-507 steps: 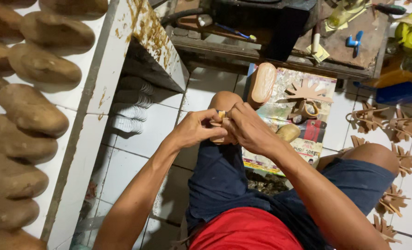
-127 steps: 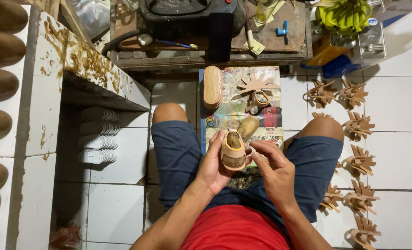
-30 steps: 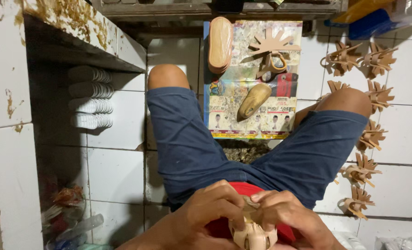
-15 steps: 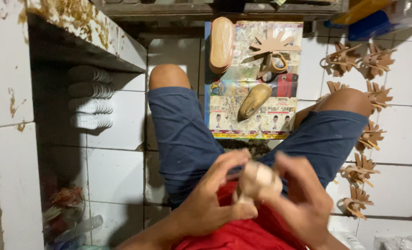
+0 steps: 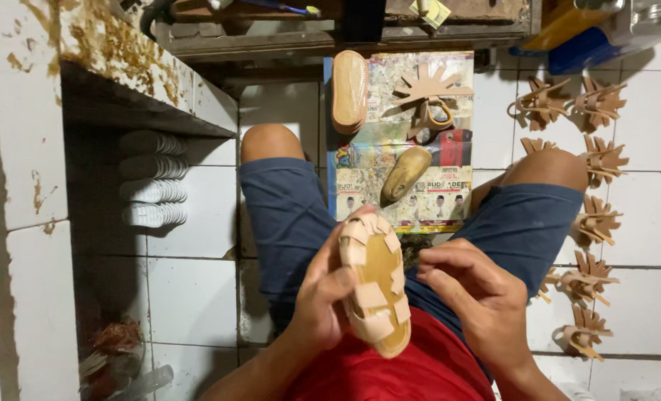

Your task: The person sits on the floor and assembles a sandal by hand. They pick up a wooden sole and a pre-cut leather upper, then fold and tuck the leather straps around the sole to form the sandal. The person handles the components one at a time and adjusts the fit of the straps.

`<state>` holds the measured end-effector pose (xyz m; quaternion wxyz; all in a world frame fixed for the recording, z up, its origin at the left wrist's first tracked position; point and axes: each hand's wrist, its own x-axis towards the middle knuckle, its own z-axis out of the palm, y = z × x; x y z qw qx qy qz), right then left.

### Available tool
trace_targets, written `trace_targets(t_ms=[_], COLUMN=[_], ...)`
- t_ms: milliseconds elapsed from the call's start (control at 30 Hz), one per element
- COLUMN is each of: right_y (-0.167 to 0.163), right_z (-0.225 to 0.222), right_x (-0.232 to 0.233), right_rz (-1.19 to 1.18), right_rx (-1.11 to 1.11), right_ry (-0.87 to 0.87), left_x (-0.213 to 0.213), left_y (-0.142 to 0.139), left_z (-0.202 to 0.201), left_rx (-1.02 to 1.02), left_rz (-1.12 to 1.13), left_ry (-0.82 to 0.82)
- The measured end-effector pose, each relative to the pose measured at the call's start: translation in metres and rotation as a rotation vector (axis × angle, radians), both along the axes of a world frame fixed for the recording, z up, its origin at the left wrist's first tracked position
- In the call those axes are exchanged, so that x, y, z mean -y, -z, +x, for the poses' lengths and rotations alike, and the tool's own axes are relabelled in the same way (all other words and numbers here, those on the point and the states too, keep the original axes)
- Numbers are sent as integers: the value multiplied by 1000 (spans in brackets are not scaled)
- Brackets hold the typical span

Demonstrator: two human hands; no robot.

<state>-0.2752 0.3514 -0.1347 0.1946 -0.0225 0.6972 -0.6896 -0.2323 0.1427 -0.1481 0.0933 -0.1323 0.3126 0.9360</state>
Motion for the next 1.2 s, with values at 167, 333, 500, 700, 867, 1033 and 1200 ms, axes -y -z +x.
trace_targets(t_ms=[167, 333, 500, 700, 867, 1033, 1200], right_y=[-2, -3, 0, 7, 14, 24, 35], right_z=[-5, -13, -15, -15, -18, -16, -16], right_x=[3, 6, 5, 1, 1, -2, -4], right_rz=[-43, 4, 28, 93, -83, -74, -112], right_rx=[-132, -193, -199, -135, 47, 58, 158], right_ry=[-53, -124, -123, -105, -93, -87, -82], left_x=[-3, -2, -2, -4, -4, -4, -2], left_y=[-14, -24, -27, -26, -25, -25, -23], left_z=[5, 9, 7, 5, 3, 1, 4], left_rx=[19, 11, 2, 47, 47, 58, 63], left_rz=[-203, -301, -354, -298, -323, -370, -354], left_ry=[125, 185, 211, 217, 210, 221, 220])
